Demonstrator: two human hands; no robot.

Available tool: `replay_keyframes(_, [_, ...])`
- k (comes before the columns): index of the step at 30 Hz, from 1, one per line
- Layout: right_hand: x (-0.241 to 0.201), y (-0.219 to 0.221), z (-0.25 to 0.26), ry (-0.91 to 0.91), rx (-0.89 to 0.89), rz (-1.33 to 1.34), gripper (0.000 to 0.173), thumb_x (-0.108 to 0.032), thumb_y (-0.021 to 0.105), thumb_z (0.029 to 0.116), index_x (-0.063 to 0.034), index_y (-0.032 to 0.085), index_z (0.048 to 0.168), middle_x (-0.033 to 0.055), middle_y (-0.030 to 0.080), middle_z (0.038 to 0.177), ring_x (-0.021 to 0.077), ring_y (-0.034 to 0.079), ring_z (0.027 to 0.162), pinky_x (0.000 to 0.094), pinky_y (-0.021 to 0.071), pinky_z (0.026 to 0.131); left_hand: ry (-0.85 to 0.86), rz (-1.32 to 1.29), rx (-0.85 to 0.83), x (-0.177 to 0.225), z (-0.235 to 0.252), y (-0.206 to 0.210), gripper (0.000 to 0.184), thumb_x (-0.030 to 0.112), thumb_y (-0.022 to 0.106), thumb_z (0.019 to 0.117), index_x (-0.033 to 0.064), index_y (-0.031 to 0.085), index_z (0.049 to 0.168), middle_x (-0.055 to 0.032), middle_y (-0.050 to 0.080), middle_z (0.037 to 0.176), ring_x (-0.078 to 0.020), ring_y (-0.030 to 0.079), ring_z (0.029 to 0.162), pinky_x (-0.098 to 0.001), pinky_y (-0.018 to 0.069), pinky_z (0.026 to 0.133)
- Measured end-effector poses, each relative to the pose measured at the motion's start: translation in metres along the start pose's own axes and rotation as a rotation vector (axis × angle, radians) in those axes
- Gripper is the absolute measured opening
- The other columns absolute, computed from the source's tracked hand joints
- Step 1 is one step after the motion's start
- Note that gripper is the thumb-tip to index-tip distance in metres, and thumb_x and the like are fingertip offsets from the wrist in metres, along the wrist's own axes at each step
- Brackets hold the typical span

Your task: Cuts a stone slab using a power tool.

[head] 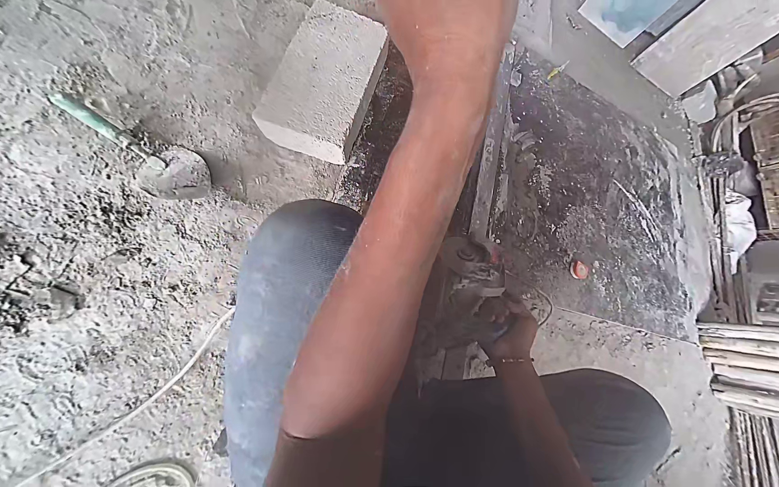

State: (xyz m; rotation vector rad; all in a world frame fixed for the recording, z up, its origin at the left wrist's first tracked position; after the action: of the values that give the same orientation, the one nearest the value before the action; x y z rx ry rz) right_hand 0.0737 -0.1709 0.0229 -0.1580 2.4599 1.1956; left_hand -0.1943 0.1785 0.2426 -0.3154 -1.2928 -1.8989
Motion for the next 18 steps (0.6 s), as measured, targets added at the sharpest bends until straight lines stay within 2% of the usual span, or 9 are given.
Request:
replay_keyframes(1, [-0.001,0.001,-0.001,-0.012,-0.032,-0.001,0.024,-0.022,0.052,0.0891,-0.009,0.065,0.074,0.0012,0.054,0.052,0.0134,0.056,0.043,0.0289,0.0486,0.045,0.133,-0.042,-0.106,-0.022,0.008,-0.017,0.022,-0.012,0.069,0.0754,0.003,0.056,0.066,-0.0017,0.05,0.056,-0.0089,0.044,0.05,-0.026,0.0386,0.049])
replay_keyframes(3, [-0.002,-0.004,0.003,-0.042,0.006,-0.045,0.026,-0.023,0.05,0.0894,-0.0103,0.063,0.07,0.0011,0.054,0.051,0.0135,0.055,0.043,0.0296,0.0486,0.044,0.187,-0.029,-0.079,-0.022,0.007,-0.021,0.02,-0.011,0.069,0.0763,0.0037,0.058,0.068,-0.0005,0.05,0.059,-0.0081,0.044,0.052,-0.0253,0.0391,0.05])
replay_keyframes(4, [0.0,-0.011,0.007,-0.048,0.068,-0.094,0.031,-0.025,0.044,0.0913,-0.0127,0.059,0.067,0.0003,0.052,0.049,0.0133,0.055,0.042,0.0298,0.0485,0.044,0.08,0.023,0.045,0.0,0.0,-0.007,0.026,-0.015,0.068,0.0768,0.0052,0.056,0.066,-0.0005,0.048,0.056,-0.008,0.043,0.049,-0.0238,0.038,0.048])
replay_keyframes(5, [0.002,-0.02,0.01,-0.041,0.136,-0.154,0.036,-0.026,0.039,0.094,-0.0152,0.054,0.063,-0.0008,0.05,0.048,0.0132,0.053,0.041,0.0301,0.0482,0.044,-0.205,0.137,0.275,0.032,-0.01,0.011,0.037,-0.018,0.068,0.0791,0.0056,0.049,0.059,-0.0045,0.044,0.051,-0.0131,0.04,0.043,-0.0261,0.0372,0.043])
replay_keyframes(6, [0.004,-0.03,0.008,-0.029,0.193,-0.209,0.039,-0.026,0.035,0.0957,-0.0171,0.049,0.06,-0.0016,0.048,0.046,0.013,0.051,0.04,0.0303,0.0471,0.043,-0.305,0.236,0.407,0.054,-0.02,0.026,0.038,-0.014,0.068,0.0833,0.0064,0.045,0.06,-0.0052,0.042,0.05,-0.0136,0.038,0.04,-0.0258,0.0349,0.039])
replay_keyframes(9, [0.008,-0.019,0.012,0.004,0.234,-0.267,0.039,-0.024,0.032,0.0964,-0.0168,0.049,0.063,-0.0019,0.046,0.045,0.0126,0.05,0.038,0.03,0.0472,0.041,-0.335,0.331,0.523,0.069,-0.02,0.03,0.032,0.0,0.059,0.0964,0.0103,0.043,0.07,-0.0025,0.044,0.054,-0.0112,0.038,0.039,-0.0244,0.0331,0.036])
replay_keyframes(13, [0.01,0.002,0.007,-0.012,0.232,-0.19,0.032,-0.021,0.034,0.0946,-0.0141,0.052,0.069,-0.001,0.047,0.047,0.0127,0.051,0.039,0.03,0.0482,0.041,-0.493,0.535,0.356,0.044,-0.027,0.029,0.019,0.017,0.05,0.1051,0.0098,0.051,0.087,0.0016,0.049,0.066,-0.0088,0.045,0.049,-0.0268,0.0407,0.044])
replay_keyframes(16, [-0.001,0.032,-0.003,-0.033,0.27,-0.33,0.025,-0.014,0.035,0.0943,-0.013,0.05,0.074,-0.0013,0.047,0.049,0.0112,0.048,0.038,0.0293,0.0473,0.038,-0.624,0.848,0.144,0.017,-0.038,0.021,0.017,0.019,0.057,0.1004,0.0045,0.061,0.092,-0.0055,0.057,0.076,-0.0151,0.053,0.059,-0.0366,0.0479,0.056])
replay_keyframes(18, [-0.013,0.057,-0.005,-0.037,0.321,-0.54,0.016,-0.008,0.042,0.0944,-0.0096,0.05,0.081,-0.0003,0.045,0.052,0.0114,0.046,0.039,0.0299,0.0465,0.038,-0.726,1.051,-0.071,-0.013,-0.051,0.016,0.024,0.022,0.06,0.0999,0.0006,0.067,0.095,-0.0126,0.066,0.083,-0.0221,0.061,0.066,-0.045,0.0534,0.064])
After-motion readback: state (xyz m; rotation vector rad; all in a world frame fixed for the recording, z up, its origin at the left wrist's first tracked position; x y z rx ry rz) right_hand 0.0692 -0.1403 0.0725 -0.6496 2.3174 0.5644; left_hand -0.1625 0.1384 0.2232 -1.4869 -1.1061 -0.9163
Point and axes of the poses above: each hand's wrist, its own z-axis towards the middle knuckle, its own y-axis out of the palm, x = y × z, the point moved 8 cm from there along z, towards the middle knuckle
